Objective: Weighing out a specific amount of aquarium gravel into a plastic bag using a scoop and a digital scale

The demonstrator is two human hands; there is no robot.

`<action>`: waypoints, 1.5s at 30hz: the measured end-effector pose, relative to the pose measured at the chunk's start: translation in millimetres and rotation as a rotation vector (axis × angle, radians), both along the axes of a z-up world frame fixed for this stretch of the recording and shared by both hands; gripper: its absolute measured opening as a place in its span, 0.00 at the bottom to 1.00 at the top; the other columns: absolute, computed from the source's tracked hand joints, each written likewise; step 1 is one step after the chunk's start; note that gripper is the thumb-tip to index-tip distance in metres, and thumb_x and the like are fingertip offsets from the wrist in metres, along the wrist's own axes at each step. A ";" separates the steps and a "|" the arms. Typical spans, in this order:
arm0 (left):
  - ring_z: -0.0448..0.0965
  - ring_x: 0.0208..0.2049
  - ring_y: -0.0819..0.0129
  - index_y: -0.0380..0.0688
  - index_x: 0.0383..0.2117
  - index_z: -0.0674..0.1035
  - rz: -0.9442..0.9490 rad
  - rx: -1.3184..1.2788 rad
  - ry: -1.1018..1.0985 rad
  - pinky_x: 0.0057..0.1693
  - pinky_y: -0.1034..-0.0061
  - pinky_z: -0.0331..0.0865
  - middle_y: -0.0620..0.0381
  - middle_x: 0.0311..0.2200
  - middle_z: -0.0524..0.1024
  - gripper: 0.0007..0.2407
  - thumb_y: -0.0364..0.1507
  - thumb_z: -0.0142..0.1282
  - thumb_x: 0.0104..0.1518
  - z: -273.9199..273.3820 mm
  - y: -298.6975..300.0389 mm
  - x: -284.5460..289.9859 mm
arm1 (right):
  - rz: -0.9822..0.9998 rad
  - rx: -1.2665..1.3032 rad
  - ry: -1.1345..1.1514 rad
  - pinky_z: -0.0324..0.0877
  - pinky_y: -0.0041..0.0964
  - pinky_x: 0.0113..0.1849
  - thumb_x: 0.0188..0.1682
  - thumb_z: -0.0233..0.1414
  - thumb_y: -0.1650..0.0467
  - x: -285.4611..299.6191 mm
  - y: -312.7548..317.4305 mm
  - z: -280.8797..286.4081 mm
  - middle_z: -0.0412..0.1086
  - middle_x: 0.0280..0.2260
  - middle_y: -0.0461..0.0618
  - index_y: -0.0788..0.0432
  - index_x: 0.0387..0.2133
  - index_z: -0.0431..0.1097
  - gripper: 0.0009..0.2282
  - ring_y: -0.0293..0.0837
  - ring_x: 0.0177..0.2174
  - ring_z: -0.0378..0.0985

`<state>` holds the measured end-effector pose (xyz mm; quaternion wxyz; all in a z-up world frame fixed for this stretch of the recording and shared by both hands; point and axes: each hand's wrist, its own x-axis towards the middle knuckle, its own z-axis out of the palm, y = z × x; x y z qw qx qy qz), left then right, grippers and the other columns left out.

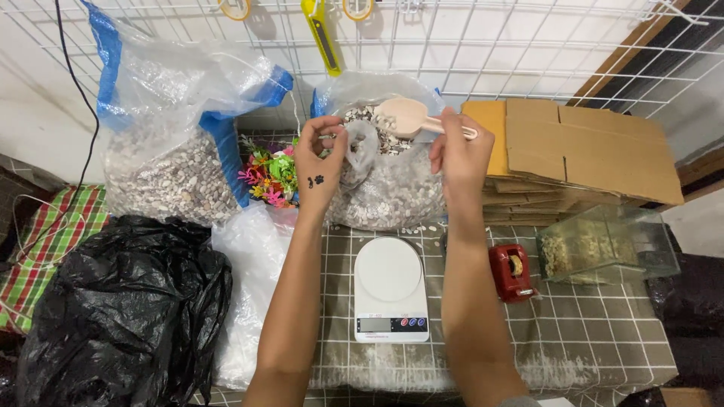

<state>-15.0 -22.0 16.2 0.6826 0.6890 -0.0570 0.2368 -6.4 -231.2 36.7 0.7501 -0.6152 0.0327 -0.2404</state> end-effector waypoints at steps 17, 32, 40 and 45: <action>0.81 0.33 0.70 0.45 0.42 0.79 0.032 -0.058 -0.064 0.35 0.75 0.79 0.52 0.35 0.78 0.04 0.25 0.55 0.64 1.3 -0.9 0.5 | 0.005 -0.625 -0.498 0.67 0.25 0.18 0.50 0.59 0.78 -41.8 41.1 34.8 0.72 0.12 0.47 0.57 0.29 0.79 0.04 0.39 0.11 0.74; 0.68 0.30 0.80 0.48 0.49 0.76 -0.018 -0.041 -0.093 0.38 0.72 0.69 0.57 0.35 0.72 0.09 0.23 0.46 0.67 4.5 5.1 -3.7 | 0.172 -0.986 -0.084 0.70 0.57 0.43 0.49 0.59 0.73 -4.5 8.2 -16.8 0.76 0.43 0.64 0.56 0.46 0.79 0.12 0.69 0.44 0.75; 0.72 0.31 0.80 0.46 0.58 0.73 -0.252 -0.203 -0.082 0.44 0.75 0.72 0.56 0.38 0.75 0.16 0.23 0.53 0.64 9.9 0.3 -6.5 | 0.520 -0.958 -0.108 0.54 0.56 0.54 0.41 0.69 0.59 -25.6 26.7 17.9 0.66 0.59 0.62 0.52 0.64 0.64 0.36 0.63 0.59 0.62; 0.75 0.30 0.76 0.42 0.54 0.75 -0.358 -0.143 -0.150 0.42 0.76 0.77 0.52 0.38 0.75 0.14 0.21 0.53 0.62 34.4 -4.9 -22.2 | 0.338 -0.884 -0.223 0.72 0.44 0.40 0.39 0.57 0.79 -18.0 26.7 -0.1 0.77 0.31 0.52 0.50 0.38 0.75 0.14 0.57 0.38 0.81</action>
